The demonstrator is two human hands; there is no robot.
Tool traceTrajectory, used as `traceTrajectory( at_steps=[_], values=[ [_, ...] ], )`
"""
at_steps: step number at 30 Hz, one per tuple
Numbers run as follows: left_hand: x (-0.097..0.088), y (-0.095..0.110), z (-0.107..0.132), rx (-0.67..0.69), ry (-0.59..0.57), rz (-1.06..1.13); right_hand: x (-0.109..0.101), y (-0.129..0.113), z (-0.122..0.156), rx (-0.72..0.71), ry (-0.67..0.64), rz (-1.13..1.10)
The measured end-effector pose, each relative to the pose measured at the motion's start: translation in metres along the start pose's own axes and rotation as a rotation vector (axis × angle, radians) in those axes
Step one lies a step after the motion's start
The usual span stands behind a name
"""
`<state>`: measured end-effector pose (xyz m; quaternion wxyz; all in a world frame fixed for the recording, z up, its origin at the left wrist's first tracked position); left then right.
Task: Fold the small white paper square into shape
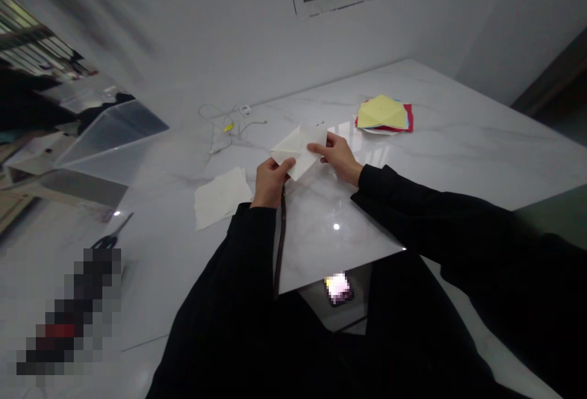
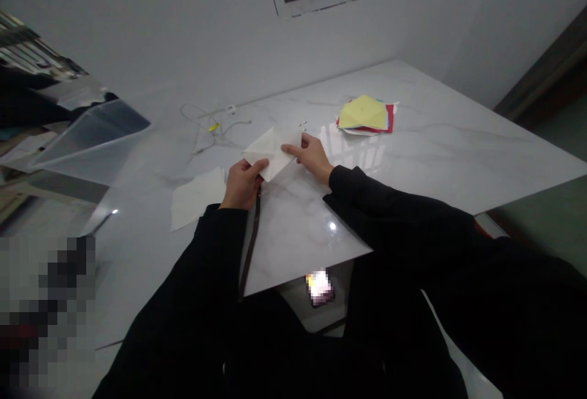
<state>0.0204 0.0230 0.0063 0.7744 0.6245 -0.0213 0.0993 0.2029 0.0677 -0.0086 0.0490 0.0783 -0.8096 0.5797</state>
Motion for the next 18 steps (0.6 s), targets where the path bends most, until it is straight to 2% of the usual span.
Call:
traceTrajectory(
  at_steps=[3,8,14,16,18],
  values=[
    [-0.001,-0.001,-0.002,-0.007,0.020,-0.010,-0.005,0.003,-0.006,-0.014,0.017,-0.009],
    [-0.004,-0.002,-0.005,-0.020,0.061,-0.013,0.002,-0.012,-0.005,-0.091,-0.090,-0.129],
    [-0.002,0.000,-0.004,-0.025,0.012,0.030,0.005,-0.024,-0.001,-0.017,-0.076,-0.125],
    [0.000,0.001,-0.003,-0.021,-0.009,0.032,0.006,-0.021,0.001,-0.004,-0.123,-0.161],
    [0.001,0.001,-0.002,-0.020,-0.024,0.034,0.009,-0.017,0.004,0.029,-0.227,-0.211]
  ],
)
Point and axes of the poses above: each hand's wrist, its own z-axis away from the middle knuckle, its own x-axis out of the palm, y = z × x, the point moved 4 cm from there along -z, towards the middle knuckle, and after that the axes turned 15 degrees about -x, right-handed, at the moved point
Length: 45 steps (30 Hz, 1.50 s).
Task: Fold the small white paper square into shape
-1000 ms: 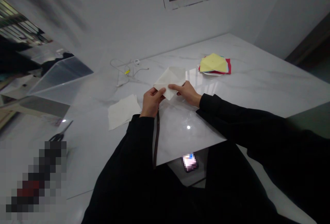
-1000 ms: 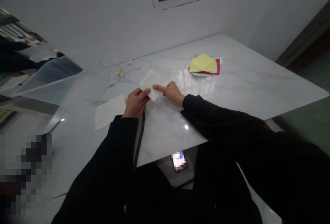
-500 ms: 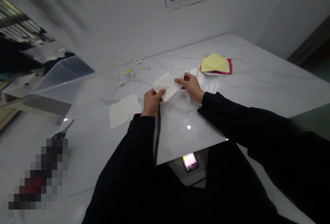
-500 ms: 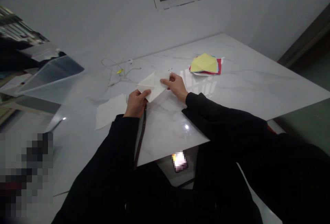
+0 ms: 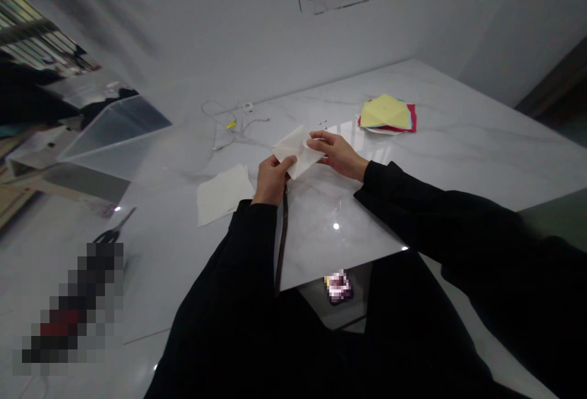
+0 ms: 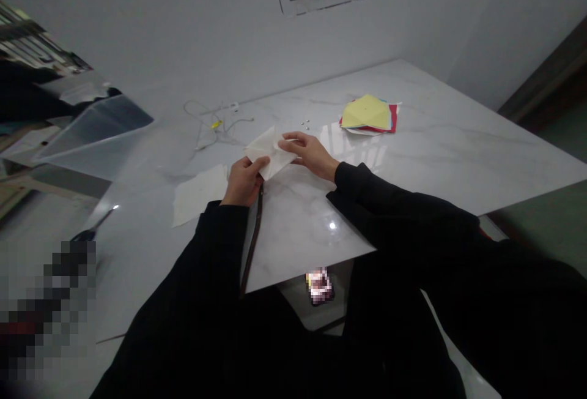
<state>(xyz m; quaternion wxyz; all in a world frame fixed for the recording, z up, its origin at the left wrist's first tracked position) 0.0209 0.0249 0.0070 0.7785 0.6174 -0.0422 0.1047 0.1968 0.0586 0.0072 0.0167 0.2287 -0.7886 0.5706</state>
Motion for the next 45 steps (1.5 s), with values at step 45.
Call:
traceTrajectory(
  at_steps=[45],
  values=[
    [0.001,0.000,0.005,0.070,0.002,-0.096,-0.004,0.012,0.001,0.069,-0.156,0.194]
  ],
)
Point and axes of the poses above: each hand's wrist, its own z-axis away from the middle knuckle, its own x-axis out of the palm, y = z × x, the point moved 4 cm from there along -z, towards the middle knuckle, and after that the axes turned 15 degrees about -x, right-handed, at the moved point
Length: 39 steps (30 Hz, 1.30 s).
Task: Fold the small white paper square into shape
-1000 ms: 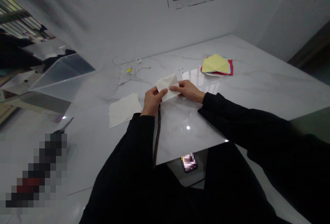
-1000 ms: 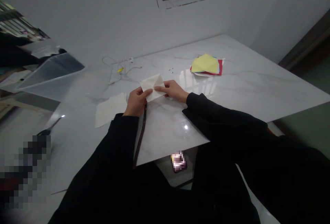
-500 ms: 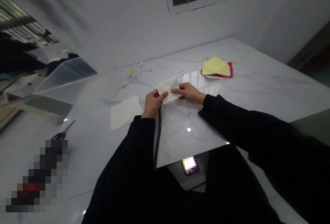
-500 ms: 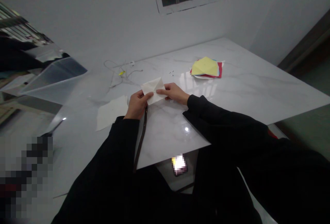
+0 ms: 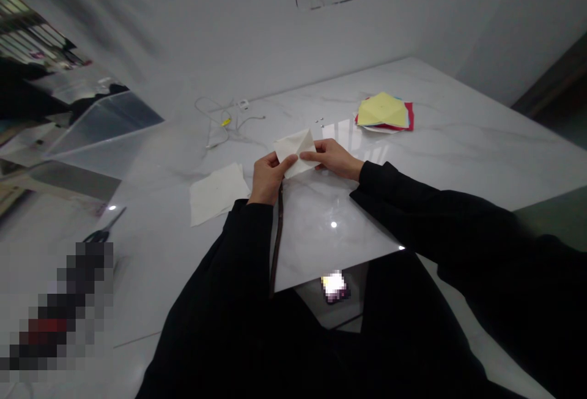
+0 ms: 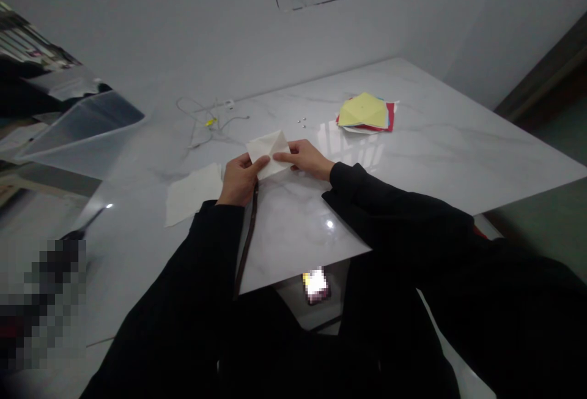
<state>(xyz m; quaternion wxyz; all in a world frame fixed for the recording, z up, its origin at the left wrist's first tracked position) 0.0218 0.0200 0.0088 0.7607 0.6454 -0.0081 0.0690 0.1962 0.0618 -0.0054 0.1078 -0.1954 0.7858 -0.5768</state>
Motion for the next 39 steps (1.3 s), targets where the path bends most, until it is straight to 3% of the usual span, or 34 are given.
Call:
traceTrajectory(
  at_steps=[9,15,28,35,39],
  values=[
    [-0.0049,-0.0026,-0.0054,-0.001,0.020,-0.100,0.0022,0.0004,-0.0024,-0.082,-0.066,-0.011],
    [-0.0023,0.0003,-0.0024,-0.011,-0.021,-0.143,-0.0045,0.0019,-0.0077,-0.151,0.013,0.019],
    [-0.0023,0.0020,-0.0018,-0.036,-0.075,-0.161,-0.0012,-0.0024,-0.0040,-0.070,0.130,-0.125],
    [-0.0062,0.0036,-0.0060,-0.028,-0.063,-0.065,-0.0025,-0.0016,-0.0041,-0.064,-0.039,0.021],
    [-0.0070,0.0048,-0.0070,-0.009,-0.067,-0.036,-0.0021,-0.0057,-0.0030,-0.116,-0.072,0.078]
  ],
)
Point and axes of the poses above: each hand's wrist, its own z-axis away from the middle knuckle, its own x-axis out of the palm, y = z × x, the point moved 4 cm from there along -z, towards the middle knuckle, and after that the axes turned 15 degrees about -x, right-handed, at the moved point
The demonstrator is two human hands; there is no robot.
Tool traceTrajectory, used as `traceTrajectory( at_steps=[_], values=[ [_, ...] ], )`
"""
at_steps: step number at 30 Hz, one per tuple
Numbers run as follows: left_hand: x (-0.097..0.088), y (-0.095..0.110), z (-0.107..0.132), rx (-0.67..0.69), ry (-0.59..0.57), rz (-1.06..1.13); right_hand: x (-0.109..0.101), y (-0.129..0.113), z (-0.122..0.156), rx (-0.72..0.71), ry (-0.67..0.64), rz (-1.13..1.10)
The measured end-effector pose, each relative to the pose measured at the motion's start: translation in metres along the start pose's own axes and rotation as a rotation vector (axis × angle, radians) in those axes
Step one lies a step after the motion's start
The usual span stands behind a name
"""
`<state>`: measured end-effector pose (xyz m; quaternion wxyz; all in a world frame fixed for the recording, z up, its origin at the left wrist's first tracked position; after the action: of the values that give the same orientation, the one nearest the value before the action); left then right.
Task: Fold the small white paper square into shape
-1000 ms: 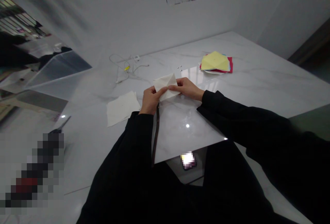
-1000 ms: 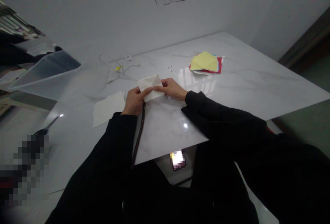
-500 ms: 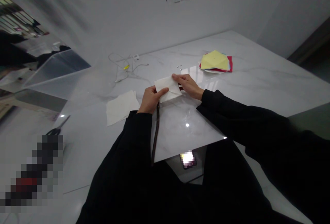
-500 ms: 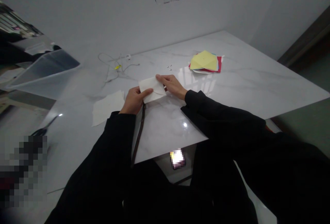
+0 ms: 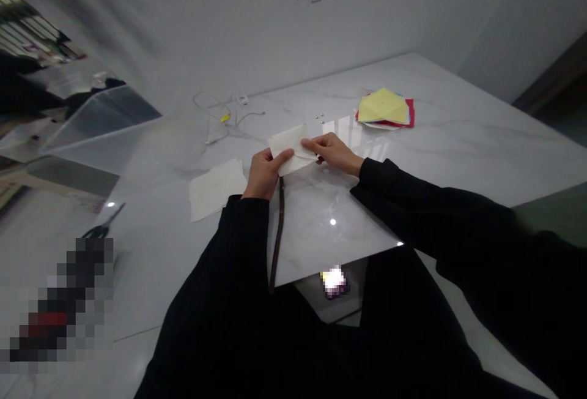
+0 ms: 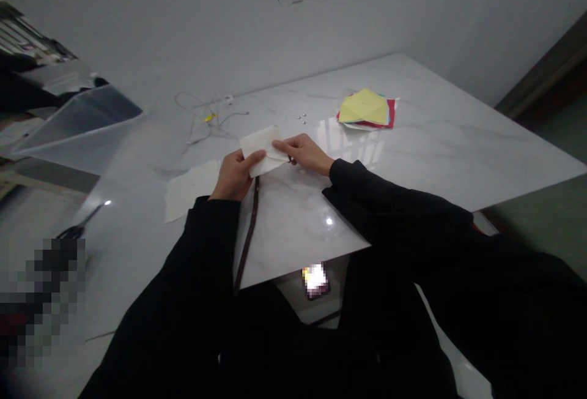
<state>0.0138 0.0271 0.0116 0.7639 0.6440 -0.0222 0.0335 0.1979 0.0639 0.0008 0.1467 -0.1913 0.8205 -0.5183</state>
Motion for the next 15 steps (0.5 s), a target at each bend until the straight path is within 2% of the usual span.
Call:
traceTrajectory(
  at_steps=[5,15],
  values=[
    [-0.003,0.001,-0.002,0.021,0.024,0.034,0.004,-0.006,0.003,0.018,-0.092,0.032],
    [-0.006,0.003,0.001,0.015,0.094,0.020,0.004,-0.013,0.007,0.120,-0.146,-0.026]
  ],
)
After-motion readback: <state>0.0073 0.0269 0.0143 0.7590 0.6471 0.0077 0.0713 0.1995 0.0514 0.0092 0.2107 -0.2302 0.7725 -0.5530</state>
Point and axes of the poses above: each hand's wrist, its own z-axis away from the middle knuckle, its own x-axis out of the palm, y = z × x, the point moved 4 cm from there along -z, towards the middle knuckle, and after that the axes turned 15 degrees about -x, right-handed, at the moved point
